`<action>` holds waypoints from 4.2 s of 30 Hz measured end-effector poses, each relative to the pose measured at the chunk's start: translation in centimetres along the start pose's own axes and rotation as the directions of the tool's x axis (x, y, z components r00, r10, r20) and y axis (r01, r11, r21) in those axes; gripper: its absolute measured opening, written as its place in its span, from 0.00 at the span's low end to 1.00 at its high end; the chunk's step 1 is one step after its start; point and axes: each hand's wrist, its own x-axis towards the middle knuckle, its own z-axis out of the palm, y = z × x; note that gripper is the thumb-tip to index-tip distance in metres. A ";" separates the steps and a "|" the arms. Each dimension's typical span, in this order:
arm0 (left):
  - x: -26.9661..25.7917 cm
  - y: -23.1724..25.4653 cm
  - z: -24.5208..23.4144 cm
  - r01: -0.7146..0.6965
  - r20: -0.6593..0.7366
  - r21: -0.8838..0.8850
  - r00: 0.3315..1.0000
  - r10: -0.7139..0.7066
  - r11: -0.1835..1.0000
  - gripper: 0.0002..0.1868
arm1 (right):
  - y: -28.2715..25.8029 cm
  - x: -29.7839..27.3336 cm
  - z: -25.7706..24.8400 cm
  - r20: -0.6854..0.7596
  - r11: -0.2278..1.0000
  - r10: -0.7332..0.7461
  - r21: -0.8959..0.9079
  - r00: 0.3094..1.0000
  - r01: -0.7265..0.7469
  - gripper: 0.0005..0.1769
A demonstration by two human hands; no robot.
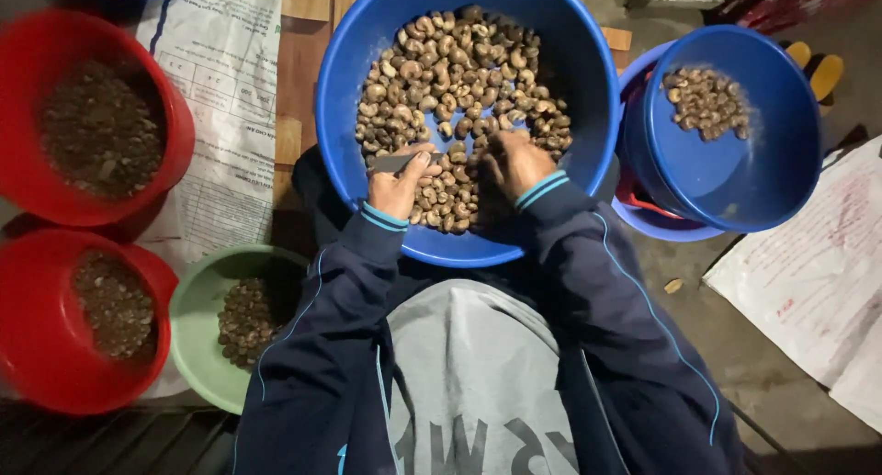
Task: A person sits on the floor and uses a small metal tool to peel nuts, sorting the nuts and shells into different plastic bowls.
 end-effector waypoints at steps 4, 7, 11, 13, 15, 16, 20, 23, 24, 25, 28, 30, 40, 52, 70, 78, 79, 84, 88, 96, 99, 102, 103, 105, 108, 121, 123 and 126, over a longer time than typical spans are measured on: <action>-0.3 1.3 0.0 -0.047 -0.009 0.025 0.999 0.047 0.999 0.14 | -5.8 -1.1 -0.6 -0.064 0.760 -0.023 0.648 0.998 0.059 0.20; -0.6 1.5 -0.1 -0.069 -0.019 0.096 0.997 0.072 0.993 0.15 | -6.4 -0.4 1.9 -0.022 0.339 -0.014 0.940 1.000 0.025 0.14; -0.8 2.8 0.1 -0.092 0.025 0.084 0.996 0.090 0.992 0.15 | -6.0 0.9 4.9 0.064 -0.013 0.046 0.998 0.997 -0.063 0.20; -0.8 2.7 0.2 -0.112 0.051 0.065 0.993 0.109 0.992 0.16 | -6.1 0.5 5.2 0.055 -0.033 0.054 0.998 0.997 -0.053 0.20; -0.4 1.8 0.0 -0.092 0.057 0.064 0.995 0.088 0.994 0.16 | -6.6 0.1 4.9 0.070 -0.080 0.091 0.995 0.993 -0.063 0.20; -0.5 1.8 0.2 -0.094 0.061 0.065 0.994 0.090 0.993 0.16 | -6.6 0.1 4.6 0.067 -0.081 0.094 0.995 0.993 -0.059 0.20; -0.4 1.2 0.3 -0.104 0.044 -0.026 0.993 0.105 0.994 0.16 | -6.5 0.3 4.4 0.062 -0.111 0.128 0.993 0.990 -0.048 0.18; -0.5 1.2 0.4 -0.114 0.038 -0.054 0.992 0.116 0.992 0.15 | -6.6 0.5 4.4 0.047 -0.137 0.155 0.990 0.987 -0.026 0.17; -0.4 1.3 0.7 -0.108 0.027 -0.086 0.993 0.111 0.990 0.15 | -6.6 0.5 4.2 0.035 -0.144 0.172 0.990 0.985 -0.010 0.16; -0.5 1.7 0.6 -0.111 0.040 -0.088 0.993 0.115 0.990 0.15 | -6.5 0.7 5.1 0.026 -0.143 0.182 0.990 0.983 0.001 0.16; -0.4 1.8 0.7 -0.097 0.041 -0.128 0.994 0.103 0.987 0.15 | -6.4 0.7 5.7 -0.094 0.037 0.209 0.995 0.973 0.089 0.19; -0.1 0.6 0.1 -0.067 0.010 -0.109 0.998 0.069 0.992 0.15 | -7.7 0.3 3.7 -0.227 0.392 0.139 0.907 0.964 0.158 0.23; -0.5 2.6 0.4 -0.114 0.118 0.140 0.988 0.097 0.984 0.15 | -8.2 -1.6 0.2 -0.345 0.665 -0.037 0.692 0.938 0.280 0.27; -0.5 2.1 0.1 -0.130 0.090 0.178 0.989 0.115 0.975 0.15 | -8.7 -2.2 -1.4 -0.233 0.659 -0.063 0.721 0.970 0.216 0.24; -0.5 3.1 0.4 -0.191 0.119 0.229 0.979 0.168 0.954 0.13 | -8.3 -2.0 -0.9 -0.190 0.665 0.029 0.737 0.981 0.123 0.20; -0.8 2.8 -0.1 -0.113 0.066 0.254 0.993 0.099 0.961 0.17 | -8.0 -1.9 -0.5 -0.278 0.660 0.018 0.725 0.960 0.198 0.23; -0.3 1.4 0.0 -0.107 0.059 0.259 0.994 0.095 0.960 0.17 | -7.9 -1.9 -0.3 -0.272 0.655 0.013 0.729 0.962 0.197 0.23; -0.3 1.0 0.2 -0.163 0.085 0.106 0.984 0.154 0.981 0.13 | -7.6 -1.3 2.3 -0.397 0.675 -0.006 0.676 0.918 0.297 0.22; 0.0 0.4 -0.5 -0.235 0.062 0.159 0.972 0.228 0.959 0.13 | -8.1 -1.8 1.1 -0.396 0.692 -0.026 0.656 0.918 0.302 0.23; -0.4 2.1 -0.2 -0.274 0.082 0.209 0.961 0.263 0.939 0.16 | -8.1 -2.6 -0.9 -0.333 0.709 -0.046 0.653 0.942 0.265 0.20; -0.7 4.3 0.9 -0.315 0.110 0.182 0.948 0.299 0.931 0.15 | -8.4 -2.3 -0.3 -0.328 0.698 -0.030 0.670 0.944 0.254 0.21; -0.8 3.4 0.2 -0.294 0.058 0.226 0.956 0.288 0.929 0.16 | -8.6 -2.4 -1.0 -0.302 0.667 -0.031 0.704 0.953 0.244 0.20; -0.7 3.2 0.1 -0.293 0.057 0.225 0.956 0.287 0.929 0.16 | -8.9 -2.5 -1.4 -0.300 0.668 -0.032 0.703 0.953 0.244 0.20; -0.5 3.0 -0.2 -0.291 0.092 0.134 0.955 0.281 0.947 0.14 | -9.3 -2.7 -2.2 -0.299 0.650 -0.036 0.717 0.953 0.250 0.20; -0.6 3.1 0.3 -0.313 0.095 0.112 0.948 0.303 0.943 0.12 | -9.2 -2.6 -2.3 -0.289 0.645 -0.024 0.727 0.957 0.236 0.20; -0.2 1.1 -0.2 -0.317 0.094 0.024 0.945 0.314 0.948 0.12 | -8.0 -2.1 -1.0 -0.347 0.641 -0.017 0.716 0.938 0.277 0.19; -0.4 1.6 -0.1 -0.308 0.063 0.069 0.951 0.304 0.949 0.11 | -7.3 -2.1 -0.6 -0.367 0.664 -0.010 0.693 0.930 0.281 0.21; -0.3 2.5 0.0 -0.344 0.071 0.072 0.938 0.340 0.936 0.12 | -7.4 -1.5 1.0 -0.338 0.587 0.005 0.763 0.941 0.271 0.21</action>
